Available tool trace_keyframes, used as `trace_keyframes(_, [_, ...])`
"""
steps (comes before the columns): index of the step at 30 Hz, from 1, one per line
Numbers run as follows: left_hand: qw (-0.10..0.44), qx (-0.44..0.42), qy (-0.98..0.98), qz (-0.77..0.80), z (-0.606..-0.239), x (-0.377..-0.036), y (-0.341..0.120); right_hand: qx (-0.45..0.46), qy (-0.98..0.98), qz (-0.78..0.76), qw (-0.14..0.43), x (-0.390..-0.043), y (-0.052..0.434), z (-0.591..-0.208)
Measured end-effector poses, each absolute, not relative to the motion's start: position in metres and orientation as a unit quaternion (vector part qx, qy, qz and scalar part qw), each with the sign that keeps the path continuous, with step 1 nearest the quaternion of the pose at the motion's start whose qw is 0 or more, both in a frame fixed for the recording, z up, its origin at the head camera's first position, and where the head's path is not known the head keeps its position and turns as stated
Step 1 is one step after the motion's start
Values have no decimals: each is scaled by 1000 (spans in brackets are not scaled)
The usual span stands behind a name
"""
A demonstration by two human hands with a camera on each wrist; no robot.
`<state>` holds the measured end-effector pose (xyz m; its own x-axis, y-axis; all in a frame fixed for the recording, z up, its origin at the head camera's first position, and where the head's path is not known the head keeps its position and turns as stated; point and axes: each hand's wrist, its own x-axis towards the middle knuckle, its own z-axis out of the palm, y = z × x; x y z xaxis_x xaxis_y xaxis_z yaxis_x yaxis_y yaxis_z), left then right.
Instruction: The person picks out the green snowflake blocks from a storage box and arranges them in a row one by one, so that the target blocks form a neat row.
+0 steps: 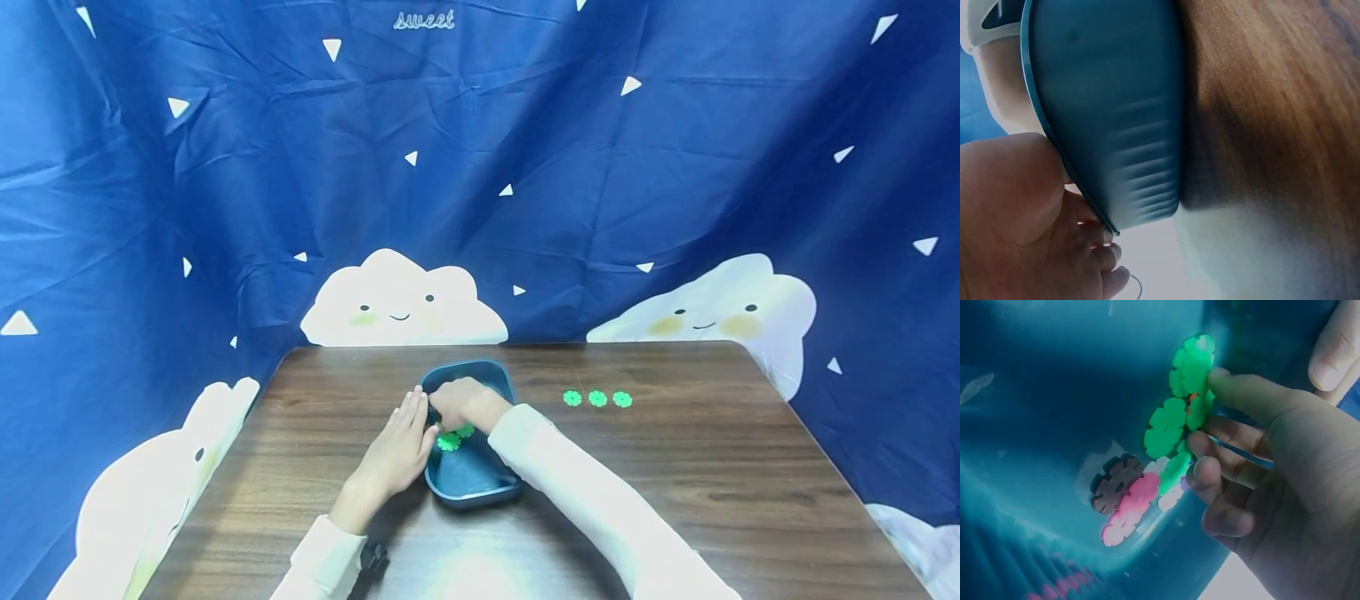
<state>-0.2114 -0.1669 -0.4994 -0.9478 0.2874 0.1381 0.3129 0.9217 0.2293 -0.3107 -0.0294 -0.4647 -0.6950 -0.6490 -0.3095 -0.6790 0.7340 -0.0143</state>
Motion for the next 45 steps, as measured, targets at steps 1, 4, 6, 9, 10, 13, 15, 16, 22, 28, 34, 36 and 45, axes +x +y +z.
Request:
trace_keyframes(1, [50,-152,-979,-125,-499,-211,-167,-362,919,52,148,-311,-30,-466])
trace_keyframes(4, [46,-152,-978,-133,-499,-210,-167,-359,920,50,150,-312,-32,-467])
trace_keyframes(6, [48,-152,-977,-138,-498,-209,-167,-359,920,46,152,-313,-33,-468])
trace_keyframes(9, [50,-152,-977,-139,-498,-209,-168,-357,920,43,157,-314,-34,-469])
trace_keyframes(10, [50,-151,-977,-138,-498,-209,-168,-357,920,41,158,-315,-34,-469])
trace_keyframes(13, [49,-150,-978,-136,-499,-210,-168,-354,921,43,159,-315,-33,-468])
trace_keyframes(15, [47,-150,-978,-136,-499,-210,-168,-354,921,45,155,-315,-32,-468])
trace_keyframes(16, [46,-150,-978,-136,-499,-211,-168,-355,921,47,152,-314,-31,-467])
trace_keyframes(22, [52,-154,-977,-136,-499,-211,-168,-359,922,41,141,-315,-26,-464])
trace_keyframes(28, [66,-163,-974,-140,-500,-212,-168,-362,921,16,141,-319,-20,-463])
trace_keyframes(34, [55,-154,-977,-134,-496,-211,-166,-372,918,-8,133,-321,-13,-456])
trace_keyframes(36, [56,-155,-977,-134,-497,-212,-167,-377,918,-7,125,-322,-10,-453])
trace_keyframes(45, [61,-157,-977,-131,-497,-212,-168,-392,914,-24,100,-322,8,-438])
